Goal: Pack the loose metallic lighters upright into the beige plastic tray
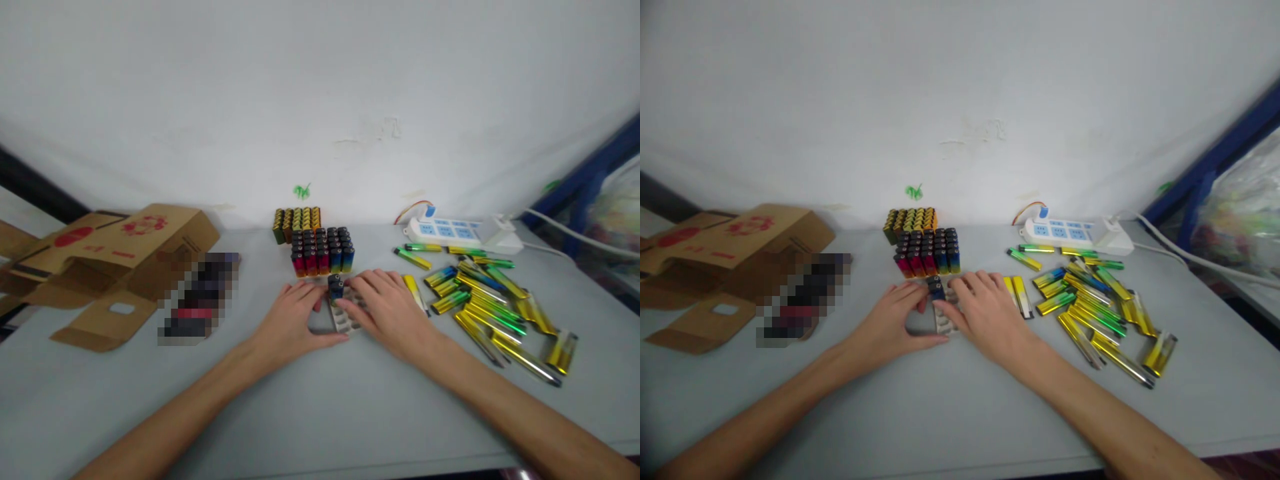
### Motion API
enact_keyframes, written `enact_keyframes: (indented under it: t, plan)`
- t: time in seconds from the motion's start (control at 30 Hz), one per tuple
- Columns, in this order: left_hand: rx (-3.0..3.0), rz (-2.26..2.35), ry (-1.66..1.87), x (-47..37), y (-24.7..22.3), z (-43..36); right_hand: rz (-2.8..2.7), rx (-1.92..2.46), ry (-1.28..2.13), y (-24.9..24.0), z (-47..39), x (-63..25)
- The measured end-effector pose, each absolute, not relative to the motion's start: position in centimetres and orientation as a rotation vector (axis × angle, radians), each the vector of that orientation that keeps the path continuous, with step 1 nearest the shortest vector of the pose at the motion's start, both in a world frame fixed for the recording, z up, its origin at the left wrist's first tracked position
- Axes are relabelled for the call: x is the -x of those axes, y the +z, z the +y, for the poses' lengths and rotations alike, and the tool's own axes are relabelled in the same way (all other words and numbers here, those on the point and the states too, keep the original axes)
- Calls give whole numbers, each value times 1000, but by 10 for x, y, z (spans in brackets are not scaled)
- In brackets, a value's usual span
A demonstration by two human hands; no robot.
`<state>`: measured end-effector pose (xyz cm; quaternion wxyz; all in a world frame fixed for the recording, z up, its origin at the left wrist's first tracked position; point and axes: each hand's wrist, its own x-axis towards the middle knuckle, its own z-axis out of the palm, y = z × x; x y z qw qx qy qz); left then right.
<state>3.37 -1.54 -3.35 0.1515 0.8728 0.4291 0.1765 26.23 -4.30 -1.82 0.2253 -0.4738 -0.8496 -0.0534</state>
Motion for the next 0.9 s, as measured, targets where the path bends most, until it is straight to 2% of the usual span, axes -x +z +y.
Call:
enact_keyframes:
  t: [0.2,0.33,0.47,0.67,0.9]
  plan:
    - [-2476,1206,513,-29,-32,-14,-2259,1306,-23,1,-18,-334]
    - [-2449,1200,517,-28,-32,-14,-2235,1572,-22,9,0,-409]
    - [-2439,1200,534,-28,-31,-14,-2349,1647,188,10,5,-460]
    - [-2459,1175,530,-26,-31,-12,-2402,1691,551,8,10,-464]
    - [-2470,1169,506,-26,-30,-13,-2302,1789,637,8,9,-448]
